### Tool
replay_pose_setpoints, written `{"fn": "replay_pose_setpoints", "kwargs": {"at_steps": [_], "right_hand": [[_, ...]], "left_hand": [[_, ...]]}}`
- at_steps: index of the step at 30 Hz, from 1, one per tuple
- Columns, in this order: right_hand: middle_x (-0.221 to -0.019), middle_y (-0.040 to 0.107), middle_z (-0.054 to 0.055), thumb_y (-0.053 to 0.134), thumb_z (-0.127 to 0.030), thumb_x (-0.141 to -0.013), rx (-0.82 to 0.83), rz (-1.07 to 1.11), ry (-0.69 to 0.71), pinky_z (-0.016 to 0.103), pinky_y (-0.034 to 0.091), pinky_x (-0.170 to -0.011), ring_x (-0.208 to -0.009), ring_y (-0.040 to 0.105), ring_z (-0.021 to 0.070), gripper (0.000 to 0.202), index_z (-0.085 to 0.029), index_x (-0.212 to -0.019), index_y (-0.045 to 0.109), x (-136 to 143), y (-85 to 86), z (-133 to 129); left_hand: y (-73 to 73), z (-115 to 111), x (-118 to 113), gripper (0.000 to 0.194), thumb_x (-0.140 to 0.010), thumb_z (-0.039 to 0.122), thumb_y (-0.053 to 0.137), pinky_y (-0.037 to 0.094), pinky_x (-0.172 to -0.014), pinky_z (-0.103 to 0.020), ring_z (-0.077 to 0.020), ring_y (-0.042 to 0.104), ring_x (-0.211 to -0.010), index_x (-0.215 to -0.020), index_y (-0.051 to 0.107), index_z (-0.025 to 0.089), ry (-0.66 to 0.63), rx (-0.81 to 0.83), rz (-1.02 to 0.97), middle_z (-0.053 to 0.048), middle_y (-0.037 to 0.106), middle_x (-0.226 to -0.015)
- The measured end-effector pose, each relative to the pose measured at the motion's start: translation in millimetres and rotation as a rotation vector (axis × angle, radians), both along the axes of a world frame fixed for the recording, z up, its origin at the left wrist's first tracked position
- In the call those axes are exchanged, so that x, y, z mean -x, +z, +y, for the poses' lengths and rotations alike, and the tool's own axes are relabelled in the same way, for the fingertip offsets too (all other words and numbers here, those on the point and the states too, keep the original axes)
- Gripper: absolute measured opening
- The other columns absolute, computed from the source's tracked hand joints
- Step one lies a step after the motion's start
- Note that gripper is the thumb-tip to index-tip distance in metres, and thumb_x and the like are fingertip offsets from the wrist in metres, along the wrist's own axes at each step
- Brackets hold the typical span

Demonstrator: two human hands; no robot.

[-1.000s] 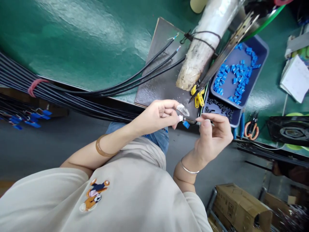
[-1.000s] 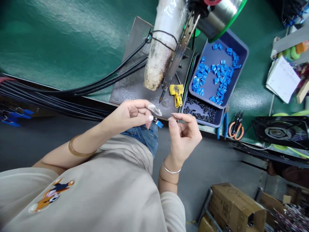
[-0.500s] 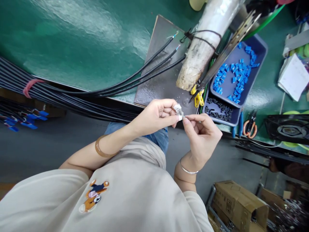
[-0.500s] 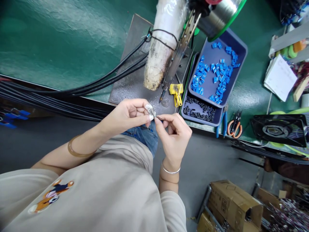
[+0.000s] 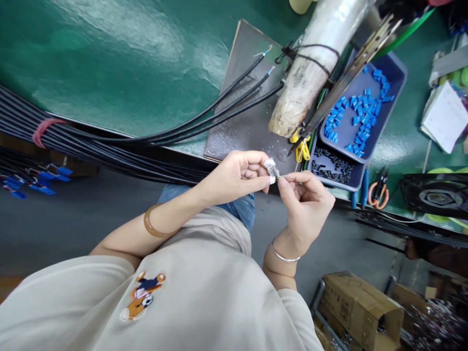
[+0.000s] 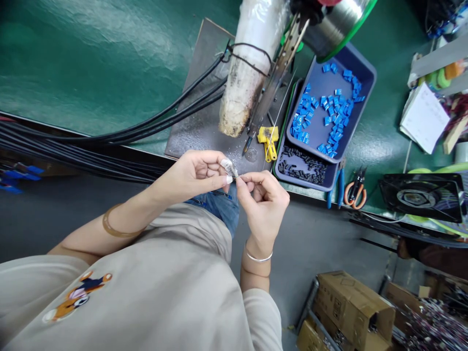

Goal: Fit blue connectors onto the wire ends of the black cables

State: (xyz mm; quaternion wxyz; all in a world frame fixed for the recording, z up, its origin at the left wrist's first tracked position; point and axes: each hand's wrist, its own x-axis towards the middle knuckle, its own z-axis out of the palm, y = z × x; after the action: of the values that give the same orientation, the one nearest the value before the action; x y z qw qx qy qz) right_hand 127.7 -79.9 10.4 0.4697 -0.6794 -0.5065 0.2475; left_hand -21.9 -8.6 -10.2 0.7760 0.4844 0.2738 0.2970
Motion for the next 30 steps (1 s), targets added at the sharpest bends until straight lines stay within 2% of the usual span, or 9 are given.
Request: {"fn": "replay_pose_setpoints", "kwargs": {"at_steps": [5,9,11,14,17,22,27,30], "right_hand": [[-0.065,0.052,-0.007,0.071,-0.021,-0.082,-0.070,-0.112,-0.034,0.023,0.023,-0.045,-0.050,0.035,0.0033,0.007,-0.021,-0.076,0.068,6,-3.1,-2],[-0.062,0.054,-0.007,0.068,-0.013,-0.082,-0.277,-0.465,-0.048,0.023,0.033,-0.050,-0.051,0.038,0.0046,0.009,-0.022,-0.080,0.067,14,-6.2,-4],[-0.062,0.057,-0.006,0.069,-0.012,-0.082,-0.309,-0.550,-0.038,0.023,0.035,-0.051,-0.051,0.038,0.0049,0.011,-0.023,-0.081,0.067,15,-6.2,-5],[-0.063,0.058,-0.006,0.068,-0.015,-0.083,-0.253,-0.510,-0.031,0.023,0.035,-0.049,-0.048,0.036,0.0051,0.009,-0.024,-0.083,0.068,13,-5.6,-7],[-0.063,0.059,-0.006,0.068,-0.019,-0.085,-0.249,-0.478,-0.034,0.024,0.036,-0.048,-0.049,0.041,0.0062,0.007,-0.026,-0.085,0.070,10,-6.8,-11],[-0.066,0.062,-0.005,0.065,-0.023,-0.088,-0.225,-0.453,-0.041,0.025,0.034,-0.046,-0.049,0.043,0.0075,0.021,-0.031,-0.106,0.072,6,-7.9,-15],[-0.066,0.065,-0.006,0.067,-0.016,-0.086,-0.311,-0.507,0.020,0.023,0.037,-0.050,-0.051,0.047,0.0063,0.024,-0.032,-0.102,0.074,5,-5.7,-12],[-0.065,0.066,-0.005,0.067,-0.017,-0.086,-0.319,-0.534,0.011,0.024,0.038,-0.050,-0.049,0.047,0.0072,0.022,-0.032,-0.101,0.075,5,-6.4,-11]], "left_hand": [[3.6,1,1,0.006,-0.078,0.009,0.065,0.039,-0.048,-0.012,-0.0021,0.052,-0.052,-0.077,0.059,0.013,0.031,0.037,0.003,0.003,0.062,-0.062],[3.9,0,1,0.009,-0.076,0.007,0.065,0.036,-0.045,-0.012,-0.0011,0.048,-0.049,-0.076,0.058,0.013,0.067,0.072,-0.021,0.004,0.061,-0.061],[3.7,1,1,0.008,-0.076,0.007,0.065,0.035,-0.044,-0.012,-0.0011,0.047,-0.048,-0.077,0.059,0.013,0.050,0.083,-0.036,0.003,0.062,-0.062],[3.5,2,2,0.005,-0.078,0.011,0.066,0.033,-0.043,-0.013,-0.0014,0.045,-0.047,-0.078,0.062,0.012,0.013,0.089,-0.032,0.003,0.062,-0.062],[3.9,3,2,0.007,-0.078,0.014,0.069,0.035,-0.044,-0.013,-0.0019,0.045,-0.047,-0.075,0.063,0.012,0.018,0.068,0.001,0.003,0.061,-0.061],[4.7,3,3,0.008,-0.080,0.012,0.064,0.037,-0.046,-0.012,-0.0017,0.046,-0.047,-0.074,0.061,0.013,0.027,0.038,0.016,0.003,0.060,-0.060],[2.6,3,2,0.006,-0.081,0.012,0.064,0.035,-0.045,-0.013,-0.0011,0.043,-0.047,-0.076,0.061,0.012,0.010,0.056,-0.012,0.003,0.060,-0.061],[1.2,2,1,0.007,-0.082,0.014,0.065,0.035,-0.046,-0.013,-0.0011,0.044,-0.048,-0.078,0.060,0.012,0.012,0.067,-0.040,0.004,0.059,-0.061]]}}
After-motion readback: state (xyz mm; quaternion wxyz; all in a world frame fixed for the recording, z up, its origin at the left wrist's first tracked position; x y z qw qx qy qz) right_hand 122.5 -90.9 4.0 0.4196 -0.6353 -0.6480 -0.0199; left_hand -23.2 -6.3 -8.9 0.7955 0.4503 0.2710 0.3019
